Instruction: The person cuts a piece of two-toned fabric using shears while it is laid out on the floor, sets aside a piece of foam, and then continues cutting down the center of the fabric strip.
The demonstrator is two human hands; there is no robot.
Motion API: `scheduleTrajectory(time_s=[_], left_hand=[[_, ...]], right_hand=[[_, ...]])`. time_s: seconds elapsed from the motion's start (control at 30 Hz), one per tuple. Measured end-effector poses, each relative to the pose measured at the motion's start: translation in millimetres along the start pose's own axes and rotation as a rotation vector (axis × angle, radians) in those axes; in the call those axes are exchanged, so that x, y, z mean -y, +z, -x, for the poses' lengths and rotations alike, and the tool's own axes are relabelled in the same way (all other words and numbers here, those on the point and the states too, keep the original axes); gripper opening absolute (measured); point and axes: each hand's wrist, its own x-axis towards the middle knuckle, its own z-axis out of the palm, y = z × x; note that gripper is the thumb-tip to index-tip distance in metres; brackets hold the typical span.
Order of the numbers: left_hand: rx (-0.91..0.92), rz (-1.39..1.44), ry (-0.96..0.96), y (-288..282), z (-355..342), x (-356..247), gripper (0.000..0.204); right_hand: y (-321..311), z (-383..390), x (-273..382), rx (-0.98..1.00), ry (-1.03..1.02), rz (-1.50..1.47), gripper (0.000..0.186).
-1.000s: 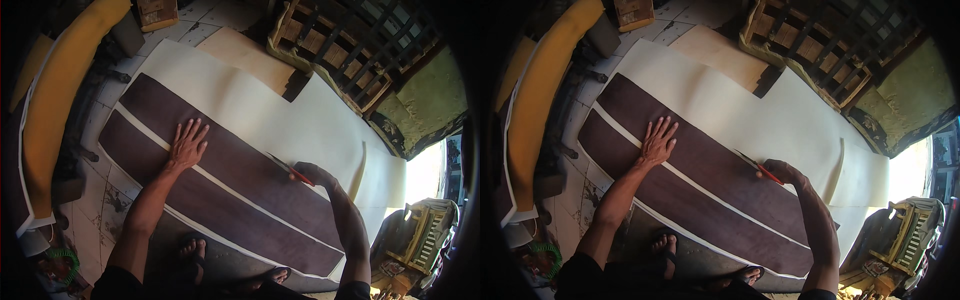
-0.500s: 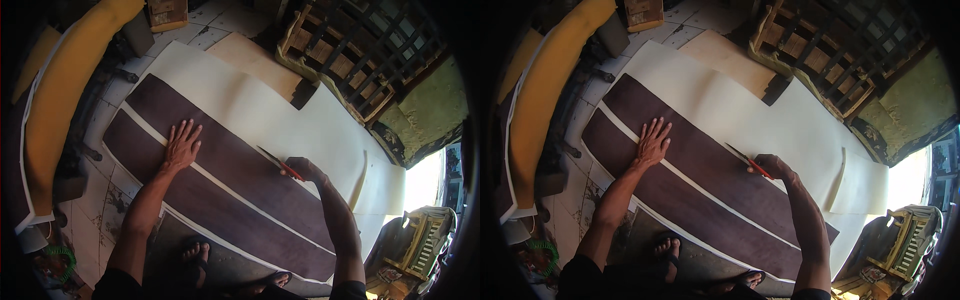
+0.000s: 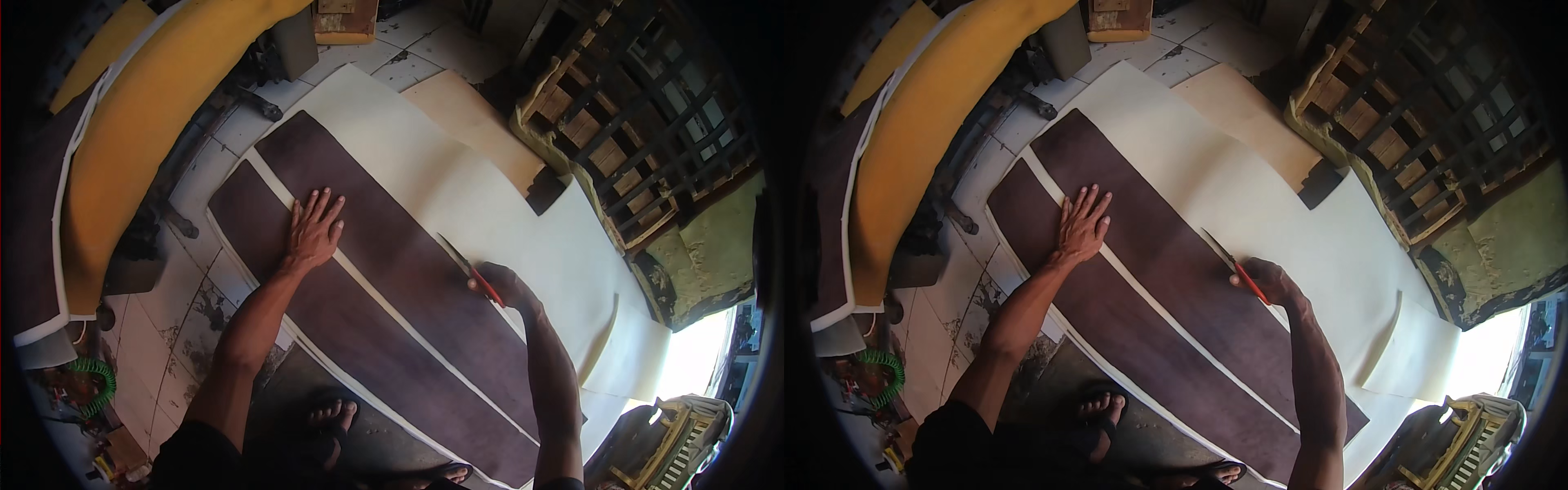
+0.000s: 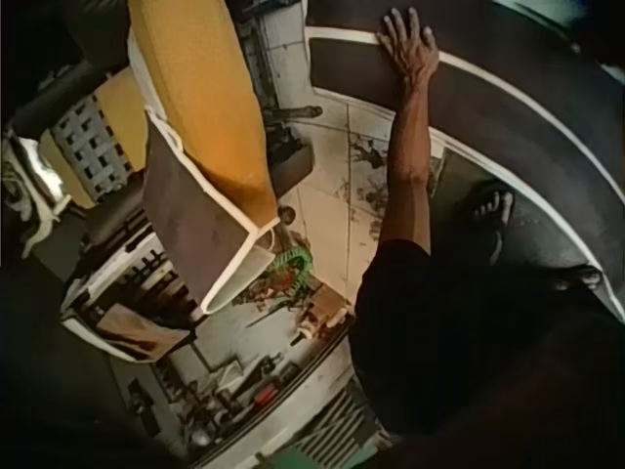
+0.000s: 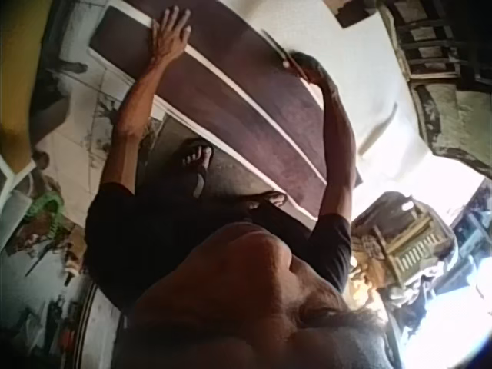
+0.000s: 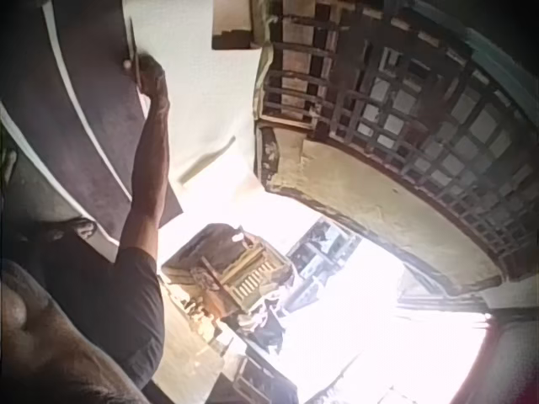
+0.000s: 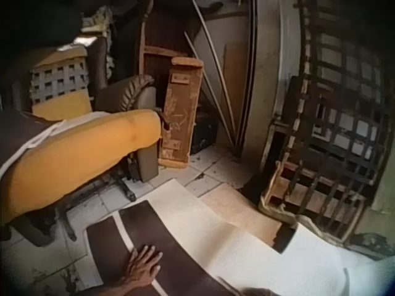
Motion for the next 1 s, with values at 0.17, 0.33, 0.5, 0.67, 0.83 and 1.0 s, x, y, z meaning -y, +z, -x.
scheduleTrajectory(time_s=[0.17, 0.33, 0.5, 0.67, 0.83, 1.0], left_hand=[[0.016, 0.026, -0.02, 0.0, 1.1, -3.0, 0.056], [0.067, 0.035, -0.027, -3.3, -0.9, -2.3, 0.056], [-0.006, 0.015, -0.024, -3.2, 1.6, -4.9, 0.056], [-0.044, 0.015, -0.036, -0.7, 2.7, -2.4, 0.054], [-0.117, 0.095, -0.045, -3.7, 1.2, -1.0, 0.056], [-0.415, 0.552, -0.891, -19.4, -60.5, 20.8, 0.064]], right_hand=[[-0.8, -18.2, 13.4, 0.15, 0.201, -0.013, 0.054], [5.2, -40.3, 26.1, 0.069, 0.118, 0.194, 0.061], [0.7, -46.9, 37.6, 0.167, 0.116, -0.082, 0.065], [1.7, -63.3, 55.1, 0.15, 0.126, 0.024, 0.055], [8.7, -88.5, 65.2, 0.226, 0.226, 0.054, 0.055], [21.4, -89.9, 60.4, 0.081, 0.258, 0.131, 0.06]])
